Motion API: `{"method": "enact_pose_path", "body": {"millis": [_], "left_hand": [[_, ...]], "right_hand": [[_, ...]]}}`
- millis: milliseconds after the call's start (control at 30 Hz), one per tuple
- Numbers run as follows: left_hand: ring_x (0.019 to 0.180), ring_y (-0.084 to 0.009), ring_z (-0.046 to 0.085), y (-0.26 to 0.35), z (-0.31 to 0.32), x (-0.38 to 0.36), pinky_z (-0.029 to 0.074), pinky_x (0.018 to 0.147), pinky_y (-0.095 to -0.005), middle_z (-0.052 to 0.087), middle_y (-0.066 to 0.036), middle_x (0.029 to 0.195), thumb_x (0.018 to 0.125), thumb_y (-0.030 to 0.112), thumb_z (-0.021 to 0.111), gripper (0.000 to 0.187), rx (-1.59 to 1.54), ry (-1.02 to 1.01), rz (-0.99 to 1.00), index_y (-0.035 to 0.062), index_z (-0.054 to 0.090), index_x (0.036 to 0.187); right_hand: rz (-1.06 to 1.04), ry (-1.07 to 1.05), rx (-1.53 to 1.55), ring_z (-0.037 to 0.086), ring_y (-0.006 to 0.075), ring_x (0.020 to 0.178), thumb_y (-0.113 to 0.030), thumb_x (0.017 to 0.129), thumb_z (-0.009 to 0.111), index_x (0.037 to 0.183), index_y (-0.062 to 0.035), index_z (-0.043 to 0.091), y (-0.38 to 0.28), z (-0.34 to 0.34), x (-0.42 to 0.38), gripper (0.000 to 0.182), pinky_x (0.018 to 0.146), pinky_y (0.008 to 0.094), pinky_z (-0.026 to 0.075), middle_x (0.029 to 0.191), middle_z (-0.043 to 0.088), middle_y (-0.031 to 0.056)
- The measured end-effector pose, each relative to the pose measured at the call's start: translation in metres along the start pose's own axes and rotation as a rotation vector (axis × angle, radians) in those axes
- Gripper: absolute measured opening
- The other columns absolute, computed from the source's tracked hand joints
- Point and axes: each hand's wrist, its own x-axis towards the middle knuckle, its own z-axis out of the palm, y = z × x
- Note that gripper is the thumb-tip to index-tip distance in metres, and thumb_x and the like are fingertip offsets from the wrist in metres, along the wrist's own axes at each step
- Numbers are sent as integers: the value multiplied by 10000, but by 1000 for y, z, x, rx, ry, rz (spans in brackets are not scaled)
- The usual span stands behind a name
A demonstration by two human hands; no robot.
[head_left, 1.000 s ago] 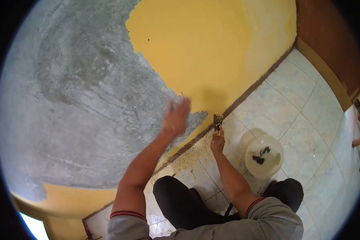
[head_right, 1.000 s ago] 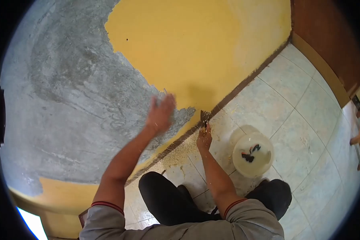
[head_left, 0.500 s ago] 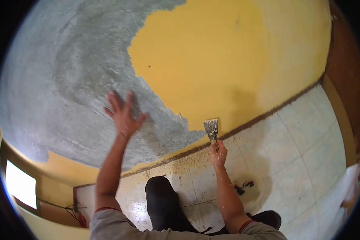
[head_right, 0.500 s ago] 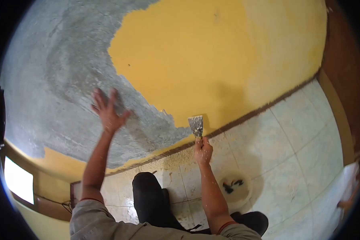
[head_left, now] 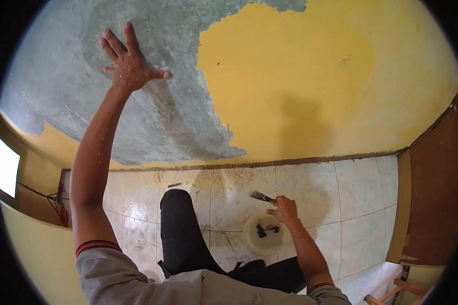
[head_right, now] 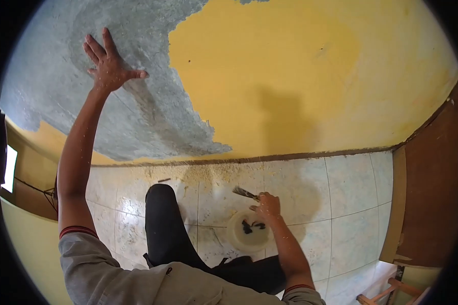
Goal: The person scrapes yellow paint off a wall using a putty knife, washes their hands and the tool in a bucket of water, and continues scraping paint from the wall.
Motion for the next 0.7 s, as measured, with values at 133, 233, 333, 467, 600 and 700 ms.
{"method": "enact_pose_path", "body": {"millis": [133, 233, 333, 467, 600, 700], "left_hand": [[1381, -602, -269, 0, 2, 3, 149, 875, -895, -261, -384, 1525, 367, 863, 772, 1655, -4, 28, 53, 219, -177, 1560], [1375, -611, -267, -3, 4, 3, 156, 919, -874, -271, -406, 1507, 383, 844, 789, 1667, 57, 112, 165, 172, -187, 1555], [1385, -595, -267, 8, -6, 3, 104, 931, -879, -278, -399, 1509, 380, 836, 800, 1679, 21, -21, 29, 162, -199, 1550], [1403, -564, -271, 2, -2, 4, 54, 923, -893, -274, -322, 1555, 445, 808, 806, 1575, -39, 92, 82, 237, -133, 1573], [1395, -590, -254, 34, -30, 18, 63, 1131, -717, -300, -377, 1515, 342, 708, 901, 1772, 260, -387, -322, 42, -241, 1522], [1387, -599, -259, 33, -27, 17, 46, 1136, -710, -308, -390, 1503, 346, 700, 905, 1772, 265, -341, -297, 42, -249, 1518]], "right_hand": [[26, -173, -128, 654, 341, 1015, -395, 702, 860, 1128, -50, 634, 53, 24, -23, 592, 878, 422, 527, 1057, 685, 141], [178, -194, 48, 673, 373, 979, -223, 718, 774, 1120, -22, 624, 65, 46, -29, 474, 853, 436, 544, 1022, 695, 201], [141, -222, -9, 682, 390, 930, -137, 711, 715, 1130, -11, 613, 59, 43, -24, 449, 825, 439, 553, 982, 702, 213], [179, -188, 80, 687, 389, 912, -148, 700, 731, 1104, -18, 630, 71, 49, -16, 436, 816, 439, 557, 958, 710, 204], [208, -14, 183, 695, 377, 878, -129, 671, 739, 1009, -30, 675, 93, 46, -9, 358, 801, 435, 560, 941, 716, 207], [232, 156, 170, 696, 376, 868, -101, 654, 731, 972, -36, 683, 126, 39, -2, 329, 787, 435, 558, 935, 720, 195]]}}
